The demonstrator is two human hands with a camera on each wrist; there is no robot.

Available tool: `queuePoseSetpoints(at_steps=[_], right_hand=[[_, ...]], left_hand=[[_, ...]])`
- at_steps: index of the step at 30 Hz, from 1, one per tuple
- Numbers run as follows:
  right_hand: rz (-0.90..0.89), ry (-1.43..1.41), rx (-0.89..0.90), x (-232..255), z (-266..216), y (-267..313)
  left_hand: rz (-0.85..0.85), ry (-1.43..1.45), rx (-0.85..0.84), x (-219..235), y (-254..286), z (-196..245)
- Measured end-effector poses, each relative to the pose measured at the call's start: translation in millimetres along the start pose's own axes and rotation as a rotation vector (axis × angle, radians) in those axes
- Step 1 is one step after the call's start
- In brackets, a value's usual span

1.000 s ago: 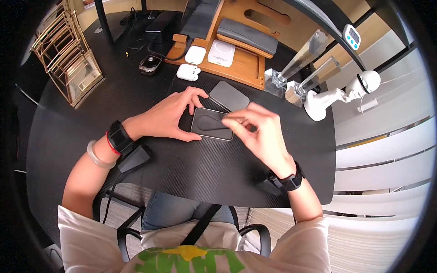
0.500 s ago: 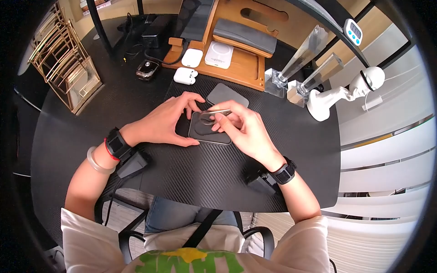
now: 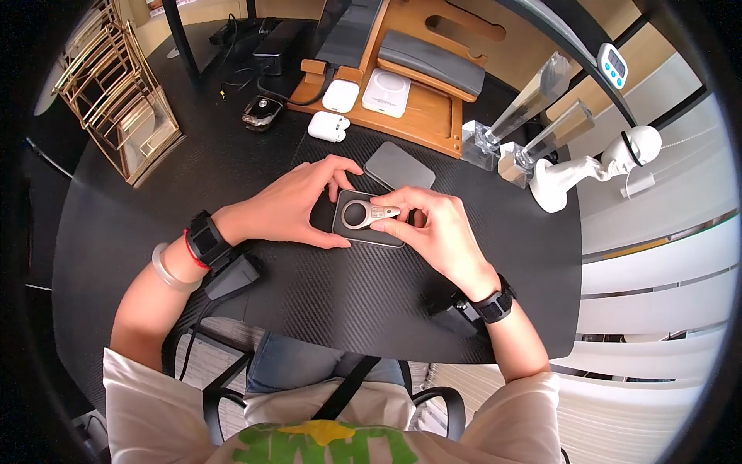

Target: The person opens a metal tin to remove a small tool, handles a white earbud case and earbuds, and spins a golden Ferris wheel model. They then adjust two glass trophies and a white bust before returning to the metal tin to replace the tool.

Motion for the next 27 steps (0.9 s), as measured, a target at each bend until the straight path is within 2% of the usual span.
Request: queuePoseSetpoints(at_steps=[3, 5, 8, 10, 12, 13, 15, 16, 18, 19, 20, 21, 22, 24, 27], right_hand=[[0.021, 0.014, 0.058, -0.9, -1.5, 0.7], [0.049, 0.1, 0.216, 1.9, -13.5, -1.3], [-0.002, 0.097, 0.201, -0.5, -12.3, -1.0], [0.074, 0.131, 0.177, 15.8, -10.1, 2.2], [0.147, 0.135, 0.051, 25.2, 6.5, 7.7], [0.157, 0.136, 0.048, 25.9, 7.4, 10.0], [0.163, 0.125, -0.011, 22.6, 12.1, 14.8], [0.174, 0.122, -0.014, 24.2, 10.7, 15.9], [-0.016, -0.142, -0.196, 0.2, 23.7, 20.0], [-0.025, -0.533, -0.279, -18.1, 27.4, 24.4], [-0.024, -0.538, -0.272, -19.4, 31.4, 24.2], [0.009, -0.702, -0.28, -22.7, 36.2, 25.1], [0.043, -0.866, -0.288, -26.3, 37.7, 25.2], [0.071, -0.87, -0.26, -27.3, 35.3, 22.9], [0.11, -0.84, -0.15, -26.1, 29.8, 20.0]], left_hand=[[-0.011, -0.012, 0.004, -0.7, -0.2, 0.4], [-0.014, -0.026, 0.007, -0.6, 0.7, 0.0], [-0.013, -0.087, -0.005, -0.3, 0.3, 5.9], [-0.006, -0.128, -0.014, -1.2, 1.7, 6.2], [0.066, -0.135, -0.139, 3.4, 4.2, 16.7], [0.059, -0.138, -0.146, 3.5, 4.5, 19.9], [-0.016, 0.01, -0.031, 3.2, 2.4, 16.9], [-0.026, 0.004, -0.035, 1.2, 2.0, 18.7], [0.034, 0.134, -0.068, 8.4, 3.1, 22.6], [0.032, 0.127, -0.067, 6.1, 3.9, 23.3], [-0.015, 0.291, -0.01, 2.7, 3.3, 18.6], [-0.063, 0.456, 0.049, -0.9, 3.2, 14.7], [-0.063, 0.448, 0.052, -2.6, 3.6, 17.9], [-0.121, 0.986, 0.271, -11.8, 1.3, 2.3], [-0.199, 1.008, 0.364, -22.8, 0.3, -3.1]])
Point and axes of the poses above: each hand's wrist, its own y-axis away from the middle knuckle, its own x-axis out of the back of the hand, z = x × y, the point moved 10 cm from there along -y, towards the middle knuckle, and after that the axes turned 13 degrees about x, right-handed, at the moved point
